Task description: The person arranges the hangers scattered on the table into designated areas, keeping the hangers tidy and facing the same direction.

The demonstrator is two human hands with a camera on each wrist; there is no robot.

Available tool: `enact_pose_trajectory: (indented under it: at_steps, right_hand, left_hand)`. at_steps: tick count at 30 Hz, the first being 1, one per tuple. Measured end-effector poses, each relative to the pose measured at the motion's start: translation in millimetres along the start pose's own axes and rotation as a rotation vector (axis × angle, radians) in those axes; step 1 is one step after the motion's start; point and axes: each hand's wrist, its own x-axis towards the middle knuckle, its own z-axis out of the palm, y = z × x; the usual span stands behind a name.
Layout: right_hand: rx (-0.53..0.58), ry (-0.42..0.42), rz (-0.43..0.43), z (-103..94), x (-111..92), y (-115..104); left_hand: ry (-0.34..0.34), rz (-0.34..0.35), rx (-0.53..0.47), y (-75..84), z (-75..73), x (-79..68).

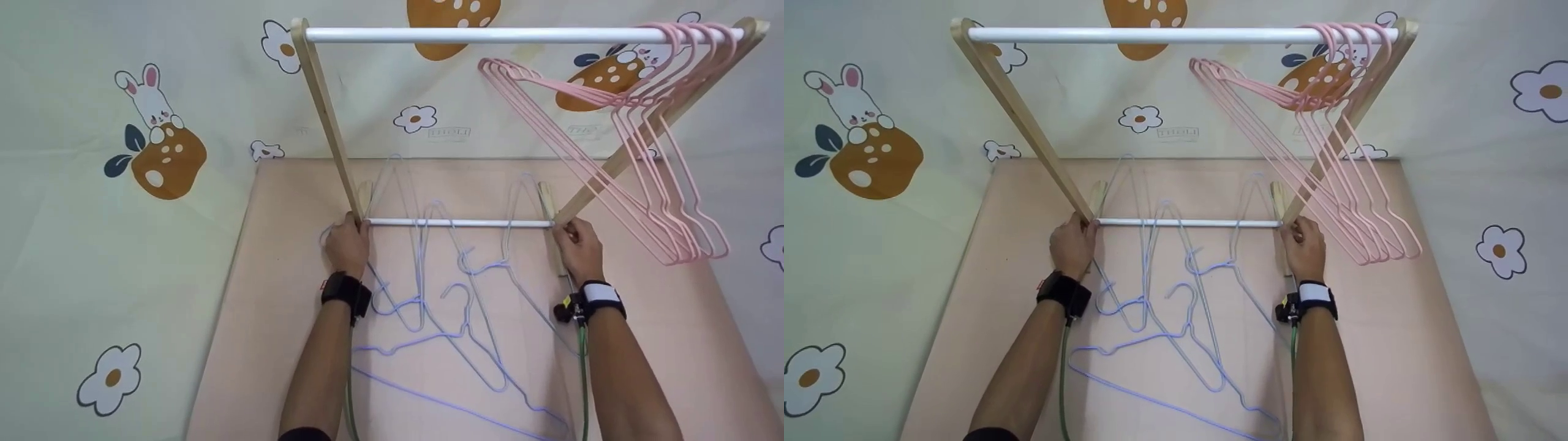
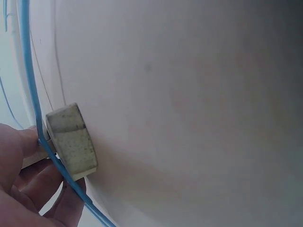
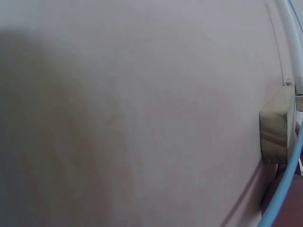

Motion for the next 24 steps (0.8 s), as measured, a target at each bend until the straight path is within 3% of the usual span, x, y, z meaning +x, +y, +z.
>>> enact_pose_trajectory:
  at_steps: [11, 17, 24]
  right_hand:
    - [-0.003, -0.056, 0.008, 10.3, -7, 10]
    - [-0.041, -0.038, -0.006, -0.8, -4, 7]
    - [-0.029, -0.058, -0.004, -5.1, 2, 0]
  left_hand:
    - [-0.068, -0.002, -0.069, -9.6, -11.1, -8.9]
    - [-0.022, 0.082, -0.119, -10.8, -8.3, -5.6]
    - [0.008, 0.135, -0.121, -9.9, -28.2, -9.0]
